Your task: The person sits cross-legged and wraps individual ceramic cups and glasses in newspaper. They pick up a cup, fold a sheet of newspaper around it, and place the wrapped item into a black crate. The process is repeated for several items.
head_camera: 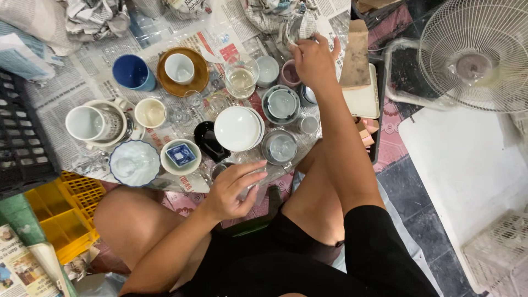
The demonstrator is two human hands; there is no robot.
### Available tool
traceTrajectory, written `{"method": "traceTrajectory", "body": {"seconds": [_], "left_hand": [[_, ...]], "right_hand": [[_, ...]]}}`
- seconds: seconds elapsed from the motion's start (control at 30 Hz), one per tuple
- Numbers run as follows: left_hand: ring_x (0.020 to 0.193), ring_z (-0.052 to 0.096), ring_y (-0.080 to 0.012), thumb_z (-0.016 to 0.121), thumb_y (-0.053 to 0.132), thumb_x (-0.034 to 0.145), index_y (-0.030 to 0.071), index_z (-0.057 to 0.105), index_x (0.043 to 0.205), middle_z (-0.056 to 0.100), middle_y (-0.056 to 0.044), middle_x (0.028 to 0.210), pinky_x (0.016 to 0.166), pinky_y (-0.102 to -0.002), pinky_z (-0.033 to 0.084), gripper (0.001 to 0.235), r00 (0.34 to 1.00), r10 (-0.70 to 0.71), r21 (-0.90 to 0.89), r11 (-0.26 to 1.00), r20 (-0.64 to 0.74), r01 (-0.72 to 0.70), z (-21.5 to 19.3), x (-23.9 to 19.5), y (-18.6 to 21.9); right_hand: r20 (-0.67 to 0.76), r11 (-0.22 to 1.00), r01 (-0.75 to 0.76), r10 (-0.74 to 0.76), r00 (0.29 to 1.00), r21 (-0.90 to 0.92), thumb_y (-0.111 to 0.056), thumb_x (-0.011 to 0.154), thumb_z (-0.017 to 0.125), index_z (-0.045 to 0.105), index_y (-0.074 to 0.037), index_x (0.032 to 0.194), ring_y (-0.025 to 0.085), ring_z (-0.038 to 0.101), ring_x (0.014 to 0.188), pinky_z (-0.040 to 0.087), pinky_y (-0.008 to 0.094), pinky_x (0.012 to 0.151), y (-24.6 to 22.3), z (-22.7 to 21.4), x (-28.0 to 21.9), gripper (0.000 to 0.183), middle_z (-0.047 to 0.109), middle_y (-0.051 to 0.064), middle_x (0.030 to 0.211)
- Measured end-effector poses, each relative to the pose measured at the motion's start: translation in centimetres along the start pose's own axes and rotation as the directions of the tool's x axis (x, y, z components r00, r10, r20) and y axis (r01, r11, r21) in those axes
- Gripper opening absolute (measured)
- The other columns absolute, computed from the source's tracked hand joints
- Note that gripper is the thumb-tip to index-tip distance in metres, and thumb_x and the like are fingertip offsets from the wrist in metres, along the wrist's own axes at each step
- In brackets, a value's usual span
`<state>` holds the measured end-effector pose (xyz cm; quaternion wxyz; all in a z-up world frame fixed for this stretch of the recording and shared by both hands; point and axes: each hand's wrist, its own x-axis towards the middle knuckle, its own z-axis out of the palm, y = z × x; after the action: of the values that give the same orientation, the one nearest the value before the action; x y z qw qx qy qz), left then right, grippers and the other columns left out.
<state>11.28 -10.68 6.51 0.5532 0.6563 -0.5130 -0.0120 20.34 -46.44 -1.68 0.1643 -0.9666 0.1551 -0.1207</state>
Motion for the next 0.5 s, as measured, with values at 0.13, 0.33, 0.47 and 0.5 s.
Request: {"method": "traceTrajectory", "body": {"seconds": [0.13, 0.33, 0.47, 0.5], "left_hand": [[0.113, 0.07, -0.0304, 0.07, -0.004, 0.084, 0.004, 0.062, 0.128, 0.065, -0.015, 0.135, 0.093, -0.037, 0.058, 0.046, 1.0, -0.004, -0.001, 1.0, 0.018, 0.004, 0.1, 0.0, 0.2], [0.118, 0.069, -0.0284, 0.069, -0.003, 0.086, 0.005, 0.062, 0.13, 0.065, -0.013, 0.137, 0.098, -0.037, 0.057, 0.045, 0.999, -0.035, 0.005, 0.999, 0.01, 0.035, 0.1, -0.4, 0.2], [0.121, 0.068, -0.0295, 0.07, -0.002, 0.086, 0.004, 0.061, 0.131, 0.065, -0.013, 0.137, 0.102, -0.038, 0.056, 0.046, 0.998, -0.061, -0.005, 0.998, 0.017, 0.061, -0.1, -0.5, 0.6], [0.121, 0.068, -0.0297, 0.07, -0.002, 0.086, 0.004, 0.061, 0.13, 0.065, -0.012, 0.137, 0.103, -0.038, 0.056, 0.045, 0.998, -0.067, -0.001, 0.998, 0.016, 0.067, 0.0, -0.5, 0.7]], "right_hand": [[-0.124, 0.994, 0.098, -0.091, 0.988, 0.05, -0.02, 0.102, 0.065, 0.079, -0.007, 0.101, 0.032, 0.056, 0.123, 0.017, 0.069, 0.112, 0.5, 0.1, 0.3, 0.019, 0.075, 0.003, 0.118], [-0.213, 0.952, 0.173, -0.119, 0.97, 0.254, -0.012, 0.102, 0.068, 0.084, -0.009, 0.101, 0.033, 0.063, 0.111, 0.045, 0.044, 0.1, 1.4, -1.4, 0.8, 0.016, 0.076, 0.01, 0.114], [-0.214, 0.86, 0.22, -0.134, 0.968, 0.461, -0.004, 0.1, 0.071, 0.081, -0.004, 0.111, 0.028, 0.072, 0.11, 0.053, 0.037, 0.098, 2.0, -1.3, 0.8, 0.014, 0.077, 0.014, 0.112], [-0.2, 0.855, 0.193, -0.108, 0.974, 0.481, -0.003, 0.096, 0.071, 0.08, -0.004, 0.11, 0.027, 0.073, 0.107, 0.054, 0.037, 0.096, 2.2, -1.4, 0.8, 0.017, 0.076, 0.015, 0.113]]}}
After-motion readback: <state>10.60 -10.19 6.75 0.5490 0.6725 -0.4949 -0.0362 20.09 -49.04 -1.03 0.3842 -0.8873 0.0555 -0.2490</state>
